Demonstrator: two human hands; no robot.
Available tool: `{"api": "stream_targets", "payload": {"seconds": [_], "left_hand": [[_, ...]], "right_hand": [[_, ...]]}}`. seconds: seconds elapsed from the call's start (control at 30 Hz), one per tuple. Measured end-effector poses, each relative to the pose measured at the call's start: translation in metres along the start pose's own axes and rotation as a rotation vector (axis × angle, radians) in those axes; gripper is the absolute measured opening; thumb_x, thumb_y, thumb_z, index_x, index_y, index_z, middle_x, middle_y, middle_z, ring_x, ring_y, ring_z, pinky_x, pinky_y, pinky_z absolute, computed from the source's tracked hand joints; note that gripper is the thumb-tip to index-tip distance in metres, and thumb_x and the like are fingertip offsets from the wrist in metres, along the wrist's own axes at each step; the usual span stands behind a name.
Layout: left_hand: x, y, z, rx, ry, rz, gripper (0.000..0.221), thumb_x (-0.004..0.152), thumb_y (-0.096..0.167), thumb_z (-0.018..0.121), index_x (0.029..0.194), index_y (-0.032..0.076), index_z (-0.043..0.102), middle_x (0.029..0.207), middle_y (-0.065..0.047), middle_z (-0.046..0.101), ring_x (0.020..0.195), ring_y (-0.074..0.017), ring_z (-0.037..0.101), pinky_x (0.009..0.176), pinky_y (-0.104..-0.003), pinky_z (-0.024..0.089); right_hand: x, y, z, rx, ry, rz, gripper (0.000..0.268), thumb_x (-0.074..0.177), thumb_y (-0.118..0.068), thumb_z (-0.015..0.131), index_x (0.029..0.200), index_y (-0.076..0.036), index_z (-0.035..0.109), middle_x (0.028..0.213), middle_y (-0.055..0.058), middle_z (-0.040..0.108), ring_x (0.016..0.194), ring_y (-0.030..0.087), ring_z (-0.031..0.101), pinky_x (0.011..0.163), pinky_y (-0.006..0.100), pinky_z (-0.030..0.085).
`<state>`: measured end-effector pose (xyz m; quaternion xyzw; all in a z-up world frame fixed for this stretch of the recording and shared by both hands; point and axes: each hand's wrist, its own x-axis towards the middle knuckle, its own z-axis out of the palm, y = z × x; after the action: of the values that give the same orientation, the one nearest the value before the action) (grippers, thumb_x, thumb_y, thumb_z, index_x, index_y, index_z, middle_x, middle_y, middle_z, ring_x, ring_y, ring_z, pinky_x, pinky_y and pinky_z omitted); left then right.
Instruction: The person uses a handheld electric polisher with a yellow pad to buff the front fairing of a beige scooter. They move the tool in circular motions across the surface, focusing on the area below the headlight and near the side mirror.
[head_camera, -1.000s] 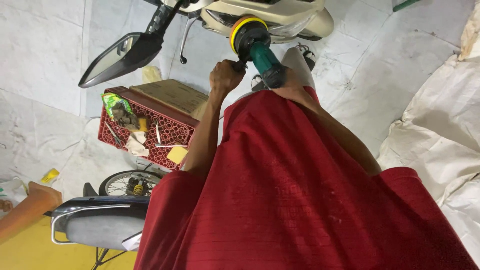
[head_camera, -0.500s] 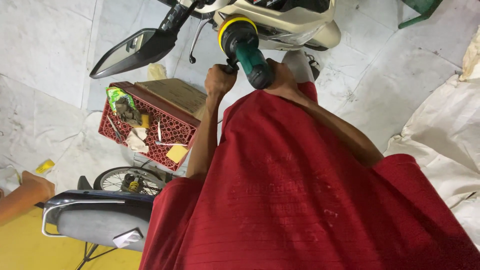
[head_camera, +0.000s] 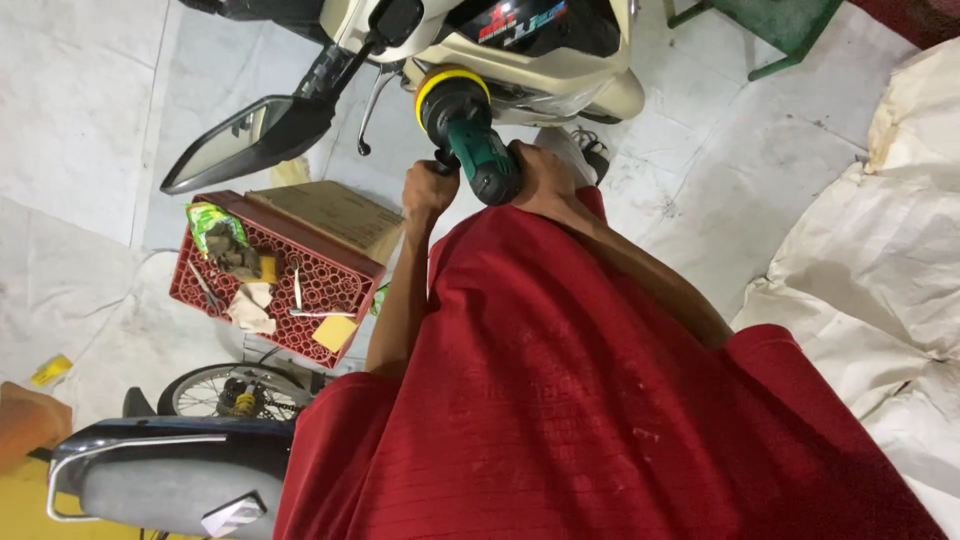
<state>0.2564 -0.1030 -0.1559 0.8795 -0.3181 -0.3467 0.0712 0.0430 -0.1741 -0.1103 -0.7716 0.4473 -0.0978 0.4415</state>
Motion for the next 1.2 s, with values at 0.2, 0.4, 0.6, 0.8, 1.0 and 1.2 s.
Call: {"api": "stream_targets", "payload": {"seconds": [0.2,0.4,0.6,0.8,1.0,1.2], "left_hand": [[0.001,-0.003,0.019,0.001,0.012,-0.028,0.048,0.083,0.053,0.07,0.096,0.007,0.079,0.099,-0.025,0.074,0.1,-0.0429,0.071,0.088,-0.05,0.056],[0.003,-0.004,0.034,-0.019,-0.036,-0.01,0.05,0.087,0.051,0.067,0.094,0.003,0.079,0.099,-0.027,0.073,0.102,-0.0434,0.071,0.089,-0.05,0.056],[-0.008,0.015,0.039,-0.048,-0.105,-0.038,0.052,0.088,0.052,0.066,0.098,0.002,0.078,0.101,-0.027,0.073,0.103,-0.0438,0.07,0.09,-0.05,0.055],[-0.018,0.034,0.051,-0.037,-0.129,-0.027,0.046,0.085,0.048,0.068,0.1,0.006,0.079,0.103,-0.024,0.075,0.101,-0.0424,0.071,0.09,-0.049,0.055],[-0.023,0.047,0.059,-0.019,-0.157,0.028,0.036,0.083,0.039,0.068,0.1,0.01,0.081,0.101,-0.024,0.076,0.098,-0.0418,0.073,0.089,-0.048,0.057],[-0.031,0.054,0.062,-0.04,-0.044,0.065,0.034,0.08,0.04,0.072,0.096,0.011,0.08,0.096,-0.023,0.075,0.094,-0.0412,0.072,0.086,-0.048,0.057]], "right_hand": [[-0.003,0.001,-0.007,-0.022,-0.012,0.002,0.041,0.073,-0.032,0.082,0.101,-0.007,0.067,0.093,0.021,0.073,0.087,0.045,0.069,0.071,0.054,0.054],[-0.004,0.021,-0.003,-0.045,-0.024,-0.022,0.038,0.077,-0.029,0.077,0.102,-0.004,0.063,0.096,0.023,0.072,0.089,0.047,0.068,0.071,0.055,0.053],[-0.01,0.04,-0.011,-0.045,-0.037,-0.006,0.037,0.077,-0.027,0.075,0.101,-0.002,0.062,0.097,0.026,0.071,0.091,0.048,0.068,0.075,0.055,0.054],[-0.019,0.031,-0.039,-0.011,-0.068,0.069,0.041,0.075,-0.027,0.076,0.104,-0.002,0.064,0.097,0.027,0.071,0.093,0.049,0.068,0.076,0.054,0.054],[-0.029,0.031,-0.063,0.052,-0.095,0.136,0.04,0.078,-0.029,0.076,0.106,-0.002,0.067,0.099,0.026,0.072,0.095,0.047,0.07,0.079,0.052,0.055],[-0.027,0.047,-0.059,0.015,-0.089,0.093,0.036,0.08,-0.027,0.076,0.102,0.0,0.067,0.098,0.025,0.074,0.093,0.044,0.071,0.08,0.049,0.056]]}}
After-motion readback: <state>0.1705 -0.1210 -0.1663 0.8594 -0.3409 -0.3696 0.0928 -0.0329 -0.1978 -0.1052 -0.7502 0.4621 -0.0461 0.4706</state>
